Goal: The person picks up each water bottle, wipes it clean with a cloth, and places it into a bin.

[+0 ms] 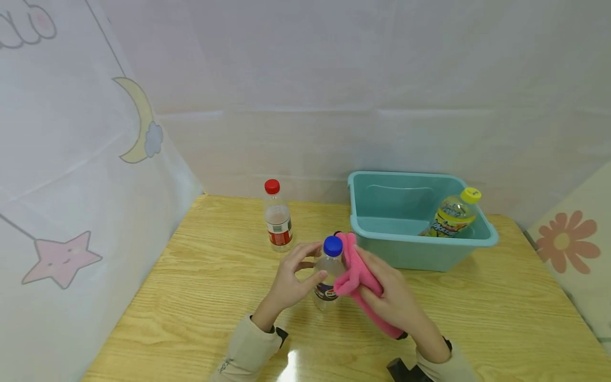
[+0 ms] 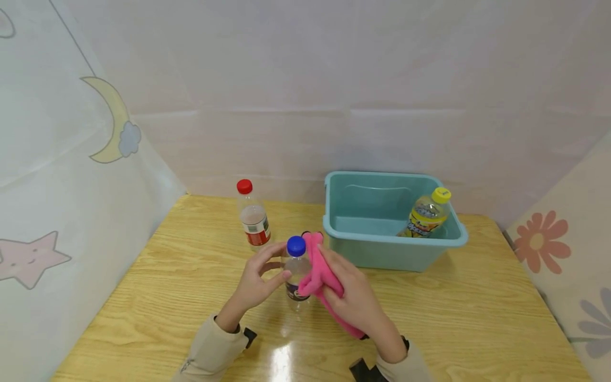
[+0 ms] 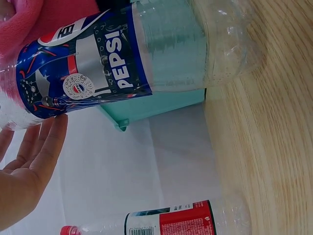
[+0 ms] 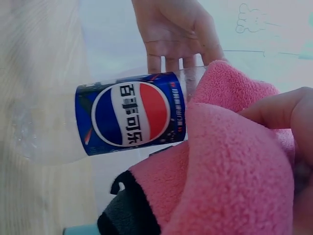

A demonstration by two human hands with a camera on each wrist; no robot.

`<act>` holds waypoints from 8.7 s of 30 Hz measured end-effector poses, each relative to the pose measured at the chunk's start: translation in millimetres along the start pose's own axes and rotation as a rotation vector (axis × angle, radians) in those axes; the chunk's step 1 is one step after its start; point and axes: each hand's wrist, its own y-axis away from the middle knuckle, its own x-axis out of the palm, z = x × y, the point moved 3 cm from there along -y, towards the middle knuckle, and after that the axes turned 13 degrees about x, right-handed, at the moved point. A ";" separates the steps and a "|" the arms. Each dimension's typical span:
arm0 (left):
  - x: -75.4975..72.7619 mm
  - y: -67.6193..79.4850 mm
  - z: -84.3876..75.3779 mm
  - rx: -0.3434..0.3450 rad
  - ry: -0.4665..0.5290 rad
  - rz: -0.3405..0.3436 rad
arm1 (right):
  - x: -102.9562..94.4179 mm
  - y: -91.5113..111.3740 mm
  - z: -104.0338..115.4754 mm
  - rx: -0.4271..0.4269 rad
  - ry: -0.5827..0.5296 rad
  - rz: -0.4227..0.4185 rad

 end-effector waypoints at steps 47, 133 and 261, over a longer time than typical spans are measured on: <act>0.2 2.9 -0.5 -0.070 0.016 -0.008 | 55.8 19.0 -47.5 0.178 0.105 0.291; 1.7 -1.0 -0.4 -0.048 -0.057 0.023 | -38.8 73.2 -122.3 0.404 0.022 0.243; 133.6 -232.6 75.2 -0.162 -0.306 0.602 | -125.1 11.6 -183.6 0.795 -0.998 -0.145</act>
